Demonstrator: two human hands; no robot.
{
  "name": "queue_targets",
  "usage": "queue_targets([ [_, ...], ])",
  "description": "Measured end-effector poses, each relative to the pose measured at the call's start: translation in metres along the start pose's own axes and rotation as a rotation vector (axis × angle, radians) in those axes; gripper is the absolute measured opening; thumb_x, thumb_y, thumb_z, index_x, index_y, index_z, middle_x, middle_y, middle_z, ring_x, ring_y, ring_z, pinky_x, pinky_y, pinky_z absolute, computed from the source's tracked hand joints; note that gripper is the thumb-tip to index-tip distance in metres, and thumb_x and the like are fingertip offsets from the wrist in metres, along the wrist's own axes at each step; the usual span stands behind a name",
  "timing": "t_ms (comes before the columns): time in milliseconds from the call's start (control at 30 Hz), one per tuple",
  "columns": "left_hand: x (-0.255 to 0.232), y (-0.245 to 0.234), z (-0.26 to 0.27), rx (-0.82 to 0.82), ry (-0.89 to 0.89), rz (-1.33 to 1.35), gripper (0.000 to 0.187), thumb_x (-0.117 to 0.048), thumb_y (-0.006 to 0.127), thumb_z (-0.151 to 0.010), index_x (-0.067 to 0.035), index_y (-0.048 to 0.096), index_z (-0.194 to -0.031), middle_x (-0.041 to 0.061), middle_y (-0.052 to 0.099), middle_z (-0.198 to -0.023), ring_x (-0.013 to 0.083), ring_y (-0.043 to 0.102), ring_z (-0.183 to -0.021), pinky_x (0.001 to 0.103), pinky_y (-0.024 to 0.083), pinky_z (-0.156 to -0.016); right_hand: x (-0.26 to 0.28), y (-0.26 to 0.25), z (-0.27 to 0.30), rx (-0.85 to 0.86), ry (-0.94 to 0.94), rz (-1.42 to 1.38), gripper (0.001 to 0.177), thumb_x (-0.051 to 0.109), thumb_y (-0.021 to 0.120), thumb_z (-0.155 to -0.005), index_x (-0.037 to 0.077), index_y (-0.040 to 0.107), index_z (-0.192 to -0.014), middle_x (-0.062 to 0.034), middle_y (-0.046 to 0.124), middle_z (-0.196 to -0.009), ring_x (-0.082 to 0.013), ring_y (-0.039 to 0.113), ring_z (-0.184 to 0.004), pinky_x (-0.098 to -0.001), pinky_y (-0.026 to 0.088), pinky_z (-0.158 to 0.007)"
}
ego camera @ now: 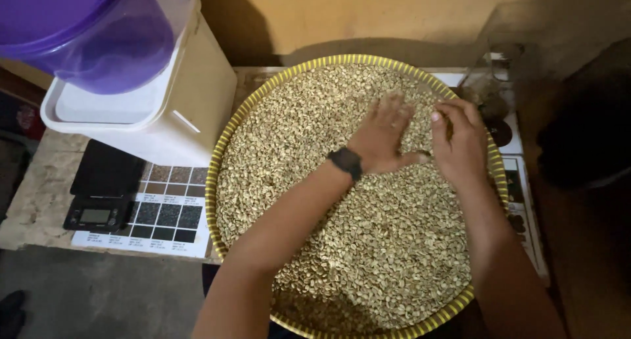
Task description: Manually sorting green coffee beans in a large tray to identify and remove defects.
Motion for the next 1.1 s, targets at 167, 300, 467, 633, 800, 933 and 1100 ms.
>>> queue_targets([
  [167, -0.060, 0.026, 0.016, -0.120, 0.206, 0.109, 0.116, -0.090, 0.029, -0.084, -0.002, 0.028, -0.160, 0.030, 0.021, -0.166, 0.0465, 0.019, -0.157, 0.062, 0.013, -0.130, -0.016, 0.000, 0.001, -0.047, -0.026, 0.032, 0.028, 0.019, 0.059, -0.114, -0.006, 0.069, -0.122, -0.0232, 0.060, -0.126, -0.0501, 0.060, -0.117, -0.0536, 0.047, -0.099],
  [300, -0.092, 0.042, 0.054, -0.223, 0.376, 0.168, 0.110, -0.086, 0.029, -0.088, -0.005, 0.026, -0.162, 0.026, 0.023, -0.167, 0.0449, 0.016, -0.159, 0.066, 0.013, -0.131, -0.012, -0.008, -0.001, -0.072, -0.056, 0.021, 0.023, 0.015, 0.061, -0.114, -0.005, 0.071, -0.121, -0.0222, 0.062, -0.122, -0.0496, 0.061, -0.116, -0.0516, 0.047, -0.098],
  [467, -0.082, 0.006, 0.086, -0.078, 0.387, 0.190, 0.105, -0.085, 0.029, -0.089, -0.010, 0.027, -0.163, 0.027, 0.026, -0.167, 0.0452, 0.018, -0.158, 0.074, 0.011, -0.125, -0.010, -0.011, -0.001, -0.094, -0.053, 0.003, 0.023, 0.016, 0.060, -0.115, -0.002, 0.072, -0.121, -0.0196, 0.063, -0.124, -0.0456, 0.061, -0.118, -0.0500, 0.047, -0.100],
  [633, -0.016, -0.011, 0.076, 0.074, 0.174, 0.042, 0.109, -0.089, 0.018, -0.085, -0.010, 0.029, -0.160, 0.028, 0.019, -0.166, 0.0426, 0.014, -0.156, 0.069, 0.004, -0.123, -0.014, -0.012, 0.001, -0.115, -0.055, -0.014, 0.025, 0.020, 0.060, -0.115, -0.001, 0.072, -0.122, -0.0177, 0.063, -0.126, -0.0436, 0.062, -0.120, -0.0493, 0.047, -0.102],
  [800, 0.071, -0.031, 0.053, 0.110, -0.190, -0.060, 0.113, -0.087, 0.017, -0.090, 0.000, 0.019, -0.162, 0.028, 0.009, -0.169, 0.0397, 0.007, -0.158, 0.057, 0.005, -0.127, -0.007, -0.015, -0.002, -0.107, -0.033, -0.002, 0.028, 0.020, 0.058, -0.115, -0.003, 0.071, -0.121, -0.0205, 0.063, -0.124, -0.0471, 0.062, -0.118, -0.0524, 0.048, -0.100],
  [933, 0.084, -0.022, 0.023, 0.096, -0.208, 0.006, 0.119, -0.089, 0.019, -0.088, 0.004, 0.015, -0.162, 0.030, 0.006, -0.168, 0.0417, 0.005, -0.158, 0.056, 0.006, -0.127, -0.007, -0.014, -0.002, -0.112, -0.031, 0.010, 0.028, 0.021, 0.058, -0.116, -0.002, 0.071, -0.121, -0.0190, 0.063, -0.123, -0.0457, 0.062, -0.118, -0.0512, 0.048, -0.100],
  [1100, 0.047, -0.008, -0.014, 0.074, -0.115, 0.046, 0.118, -0.089, 0.020, -0.088, 0.003, 0.015, -0.162, 0.026, 0.011, -0.169, 0.0377, 0.005, -0.159, 0.051, 0.003, -0.129, -0.016, -0.011, -0.002, -0.117, -0.031, 0.001, 0.027, 0.018, 0.059, -0.114, -0.005, 0.071, -0.118, -0.0210, 0.063, -0.119, -0.0470, 0.062, -0.116, -0.0521, 0.047, -0.099],
])
Point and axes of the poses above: each hand's wrist, its own z-axis away from the middle knuckle, its own y-axis out of the palm, x = y × z, the point moved 10 cm from there along -z, towards the middle knuckle
